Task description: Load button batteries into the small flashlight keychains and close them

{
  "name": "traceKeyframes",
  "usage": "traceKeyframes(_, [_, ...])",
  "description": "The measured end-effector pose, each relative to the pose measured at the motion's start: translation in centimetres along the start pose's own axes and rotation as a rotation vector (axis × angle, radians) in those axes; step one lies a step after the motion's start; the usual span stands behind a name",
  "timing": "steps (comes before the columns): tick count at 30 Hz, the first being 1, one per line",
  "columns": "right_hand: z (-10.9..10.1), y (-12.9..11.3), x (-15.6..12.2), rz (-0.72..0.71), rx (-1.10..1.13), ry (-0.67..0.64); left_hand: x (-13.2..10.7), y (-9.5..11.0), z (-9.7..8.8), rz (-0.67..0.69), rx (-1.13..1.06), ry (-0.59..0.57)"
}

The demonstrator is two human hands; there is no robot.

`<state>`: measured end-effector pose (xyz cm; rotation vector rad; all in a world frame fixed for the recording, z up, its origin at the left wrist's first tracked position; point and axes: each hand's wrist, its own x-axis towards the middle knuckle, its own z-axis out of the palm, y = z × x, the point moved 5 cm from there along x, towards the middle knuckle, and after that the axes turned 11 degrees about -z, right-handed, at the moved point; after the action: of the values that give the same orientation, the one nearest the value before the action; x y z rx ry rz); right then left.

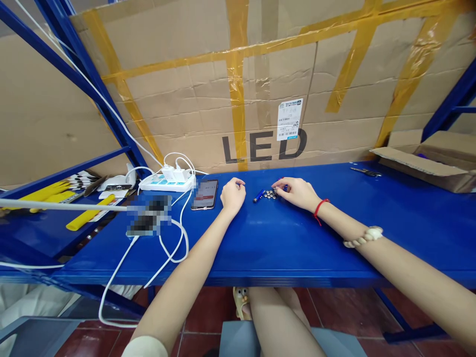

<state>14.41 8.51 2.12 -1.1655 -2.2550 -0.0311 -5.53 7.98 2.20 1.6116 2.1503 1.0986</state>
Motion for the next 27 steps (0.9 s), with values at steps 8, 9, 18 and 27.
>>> traceKeyframes(8, [-0.2, -0.1, 0.0, -0.014, 0.008, 0.002, 1.0, -0.6, 1.2, -0.157, -0.544, -0.169])
traceKeyframes(9, [-0.2, -0.2, 0.0, -0.021, 0.018, 0.003, 0.9, -0.4, 1.4, -0.166, -0.599, -0.221])
traceKeyframes(18, [-0.3, -1.2, 0.1, -0.137, 0.121, 0.053, -0.5, 1.9, 1.2, 0.001, -0.784, -0.335])
traceKeyframes(27, [-0.7, -2.3, 0.1, -0.151, 0.170, 0.079, -1.9, 4.0, -0.1, 0.174, -0.875, -0.398])
